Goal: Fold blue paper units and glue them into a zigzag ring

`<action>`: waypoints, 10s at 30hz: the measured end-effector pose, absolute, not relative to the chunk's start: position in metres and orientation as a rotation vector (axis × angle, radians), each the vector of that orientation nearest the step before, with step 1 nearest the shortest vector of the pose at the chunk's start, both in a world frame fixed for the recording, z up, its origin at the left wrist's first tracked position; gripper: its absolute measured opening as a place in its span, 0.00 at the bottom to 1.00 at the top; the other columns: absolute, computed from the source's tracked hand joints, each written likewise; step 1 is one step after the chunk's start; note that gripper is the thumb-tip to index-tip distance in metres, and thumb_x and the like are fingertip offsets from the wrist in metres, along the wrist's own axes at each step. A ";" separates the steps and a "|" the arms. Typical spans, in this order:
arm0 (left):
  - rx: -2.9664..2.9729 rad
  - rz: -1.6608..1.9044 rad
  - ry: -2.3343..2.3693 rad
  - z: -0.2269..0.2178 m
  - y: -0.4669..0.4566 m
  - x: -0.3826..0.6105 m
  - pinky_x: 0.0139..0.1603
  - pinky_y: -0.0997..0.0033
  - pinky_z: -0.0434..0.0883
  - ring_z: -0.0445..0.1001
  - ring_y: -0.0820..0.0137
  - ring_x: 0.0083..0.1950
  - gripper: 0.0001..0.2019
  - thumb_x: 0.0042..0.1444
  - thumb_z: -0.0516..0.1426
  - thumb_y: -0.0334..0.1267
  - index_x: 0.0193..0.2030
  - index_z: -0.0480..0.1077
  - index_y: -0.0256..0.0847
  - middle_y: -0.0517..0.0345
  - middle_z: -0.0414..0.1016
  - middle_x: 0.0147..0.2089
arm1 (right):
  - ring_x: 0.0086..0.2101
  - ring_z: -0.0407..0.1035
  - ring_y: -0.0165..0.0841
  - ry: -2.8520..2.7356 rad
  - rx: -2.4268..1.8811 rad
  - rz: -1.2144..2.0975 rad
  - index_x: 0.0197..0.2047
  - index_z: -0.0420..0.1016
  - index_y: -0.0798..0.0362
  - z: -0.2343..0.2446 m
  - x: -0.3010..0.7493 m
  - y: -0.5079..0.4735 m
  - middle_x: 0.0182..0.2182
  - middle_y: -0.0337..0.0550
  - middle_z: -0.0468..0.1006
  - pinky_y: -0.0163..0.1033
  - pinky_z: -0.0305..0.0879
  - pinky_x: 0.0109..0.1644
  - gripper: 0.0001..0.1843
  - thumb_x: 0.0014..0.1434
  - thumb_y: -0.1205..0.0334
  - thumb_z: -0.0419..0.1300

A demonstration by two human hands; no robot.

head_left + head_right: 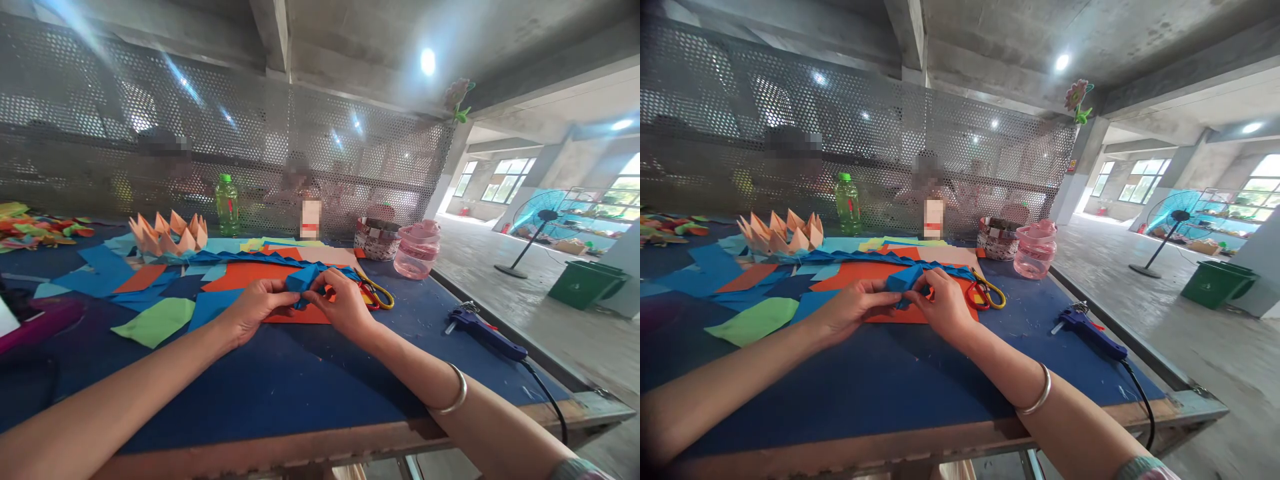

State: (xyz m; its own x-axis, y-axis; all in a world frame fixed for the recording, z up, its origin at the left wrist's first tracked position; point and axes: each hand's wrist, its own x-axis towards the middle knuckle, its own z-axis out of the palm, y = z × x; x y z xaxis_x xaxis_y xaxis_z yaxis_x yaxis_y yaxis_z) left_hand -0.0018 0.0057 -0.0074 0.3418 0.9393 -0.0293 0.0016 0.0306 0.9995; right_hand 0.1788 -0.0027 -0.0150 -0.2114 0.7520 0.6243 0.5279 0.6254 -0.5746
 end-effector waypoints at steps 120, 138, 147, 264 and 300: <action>1.505 0.876 1.312 -0.002 0.008 0.000 0.29 0.73 0.65 0.70 0.71 0.26 0.15 0.39 0.63 0.48 0.24 0.68 0.39 0.62 0.71 0.21 | 0.25 0.62 0.28 -1.647 -1.090 0.760 0.49 0.61 0.51 -0.019 0.181 0.007 0.22 0.29 0.67 0.36 0.57 0.33 0.26 0.47 0.63 0.64; 1.646 0.920 1.194 -0.008 0.015 -0.004 0.28 0.72 0.65 0.67 0.72 0.24 0.16 0.39 0.62 0.50 0.22 0.67 0.39 0.64 0.68 0.19 | 0.21 0.56 0.26 -1.653 -1.055 0.818 0.42 0.60 0.50 -0.013 0.180 0.004 0.19 0.26 0.61 0.33 0.51 0.27 0.21 0.46 0.60 0.63; 1.562 0.878 1.273 -0.012 0.014 -0.005 0.28 0.73 0.65 0.69 0.71 0.26 0.17 0.39 0.64 0.52 0.26 0.68 0.40 0.64 0.70 0.22 | 0.24 0.60 0.27 -1.699 -1.079 0.767 0.44 0.62 0.51 -0.020 0.179 0.007 0.21 0.28 0.63 0.34 0.55 0.31 0.20 0.48 0.60 0.63; 1.342 0.942 1.124 0.002 0.008 -0.005 0.30 0.68 0.74 0.78 0.65 0.30 0.15 0.51 0.60 0.48 0.38 0.67 0.39 0.57 0.78 0.29 | 0.28 0.64 0.27 -1.965 -1.020 0.549 0.42 0.69 0.51 -0.025 0.178 -0.001 0.27 0.34 0.67 0.32 0.61 0.34 0.10 0.54 0.65 0.57; 1.325 0.731 0.878 -0.009 0.012 -0.011 0.49 0.66 0.73 0.78 0.62 0.45 0.19 0.40 0.68 0.39 0.42 0.77 0.39 0.51 0.81 0.43 | 0.30 0.66 0.29 -1.969 -0.999 0.284 0.31 0.72 0.51 -0.024 0.178 0.000 0.28 0.36 0.75 0.34 0.61 0.36 0.04 0.53 0.69 0.59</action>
